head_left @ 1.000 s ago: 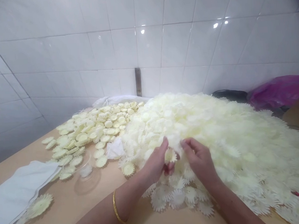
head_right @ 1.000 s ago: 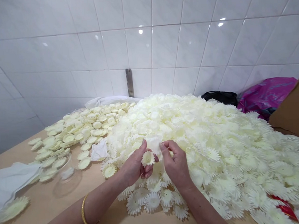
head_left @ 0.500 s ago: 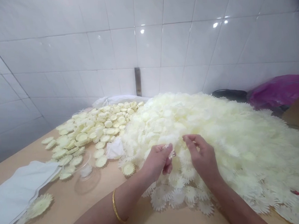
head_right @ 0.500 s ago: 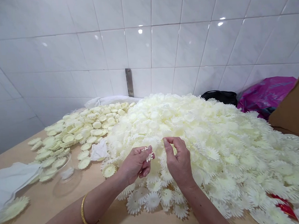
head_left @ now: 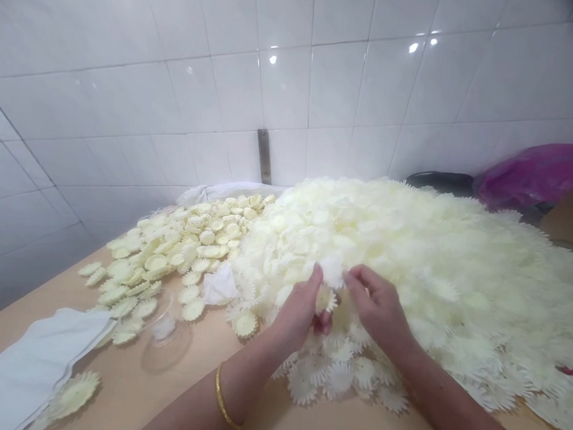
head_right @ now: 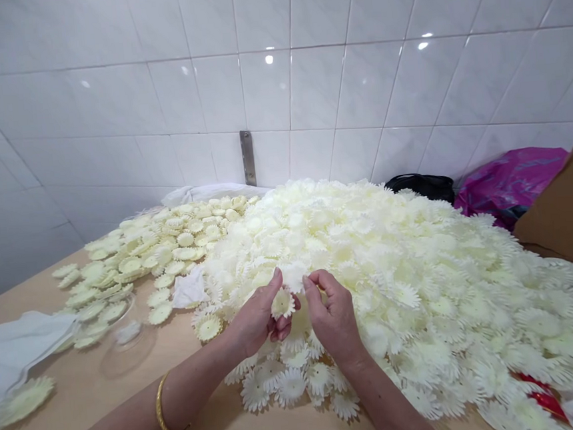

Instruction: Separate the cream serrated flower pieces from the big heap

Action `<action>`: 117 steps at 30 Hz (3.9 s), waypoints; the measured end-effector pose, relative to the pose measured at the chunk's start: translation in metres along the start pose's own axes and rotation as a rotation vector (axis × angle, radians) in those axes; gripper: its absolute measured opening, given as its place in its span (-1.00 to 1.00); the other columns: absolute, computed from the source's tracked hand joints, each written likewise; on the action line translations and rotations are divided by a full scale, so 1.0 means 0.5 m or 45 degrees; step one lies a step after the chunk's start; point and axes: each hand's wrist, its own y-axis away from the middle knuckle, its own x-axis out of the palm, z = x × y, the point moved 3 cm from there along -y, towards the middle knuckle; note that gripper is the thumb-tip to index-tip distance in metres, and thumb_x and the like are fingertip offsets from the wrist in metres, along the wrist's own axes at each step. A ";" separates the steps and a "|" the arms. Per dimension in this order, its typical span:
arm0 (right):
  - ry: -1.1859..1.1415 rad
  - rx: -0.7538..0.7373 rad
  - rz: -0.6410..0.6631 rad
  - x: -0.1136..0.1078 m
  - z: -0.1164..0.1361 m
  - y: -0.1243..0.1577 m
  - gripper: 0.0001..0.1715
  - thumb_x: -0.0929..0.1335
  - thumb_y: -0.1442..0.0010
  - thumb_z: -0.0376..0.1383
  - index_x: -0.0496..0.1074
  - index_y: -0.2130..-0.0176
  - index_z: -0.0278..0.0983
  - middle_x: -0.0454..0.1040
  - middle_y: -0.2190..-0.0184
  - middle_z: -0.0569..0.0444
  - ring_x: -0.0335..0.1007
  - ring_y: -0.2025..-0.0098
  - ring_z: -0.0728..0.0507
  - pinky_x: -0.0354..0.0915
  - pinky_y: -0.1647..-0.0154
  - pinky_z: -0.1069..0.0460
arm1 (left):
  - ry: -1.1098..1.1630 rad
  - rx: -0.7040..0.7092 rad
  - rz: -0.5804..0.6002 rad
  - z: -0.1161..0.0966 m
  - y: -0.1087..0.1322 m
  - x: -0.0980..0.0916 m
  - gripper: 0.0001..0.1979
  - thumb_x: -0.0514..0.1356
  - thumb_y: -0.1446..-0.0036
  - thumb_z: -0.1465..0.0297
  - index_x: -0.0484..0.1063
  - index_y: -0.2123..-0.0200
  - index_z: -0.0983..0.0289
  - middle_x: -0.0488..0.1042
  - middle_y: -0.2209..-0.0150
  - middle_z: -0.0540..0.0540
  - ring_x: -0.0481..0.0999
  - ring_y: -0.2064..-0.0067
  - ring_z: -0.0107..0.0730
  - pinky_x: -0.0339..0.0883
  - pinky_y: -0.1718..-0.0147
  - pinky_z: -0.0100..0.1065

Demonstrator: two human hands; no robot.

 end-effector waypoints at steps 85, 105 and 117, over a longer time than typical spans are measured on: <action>0.127 -0.215 0.024 0.015 0.001 0.010 -0.74 0.17 -0.17 -0.23 0.21 0.51 -0.27 0.25 0.54 0.11 0.20 0.43 -0.07 0.15 0.40 0.05 | 0.071 -0.018 -0.019 0.010 0.001 0.012 -0.49 -0.05 0.10 -0.13 0.09 0.56 0.24 0.12 0.70 -0.11 0.00 0.73 -0.62 -0.14 0.72 -0.46; 0.048 -0.125 -0.191 -0.015 -0.040 -0.024 -0.93 0.23 -0.06 -0.31 0.25 0.44 -0.27 0.32 0.49 0.12 0.25 0.38 -0.06 0.16 0.32 0.07 | 0.044 0.117 0.106 -0.022 0.003 -0.001 -0.66 0.12 0.00 0.12 0.29 0.36 0.31 0.40 0.50 0.06 0.39 0.60 -0.48 0.16 0.64 -0.48; 0.045 -0.113 -0.184 -0.010 -0.060 -0.035 -0.75 0.17 -0.15 -0.24 0.24 0.50 -0.28 0.26 0.59 0.15 0.18 0.50 -0.02 0.12 0.46 0.11 | 0.089 0.152 0.030 -0.023 -0.004 -0.013 -0.76 0.16 0.02 0.25 0.26 0.38 0.30 0.41 0.57 0.06 0.35 0.63 -0.52 0.15 0.63 -0.49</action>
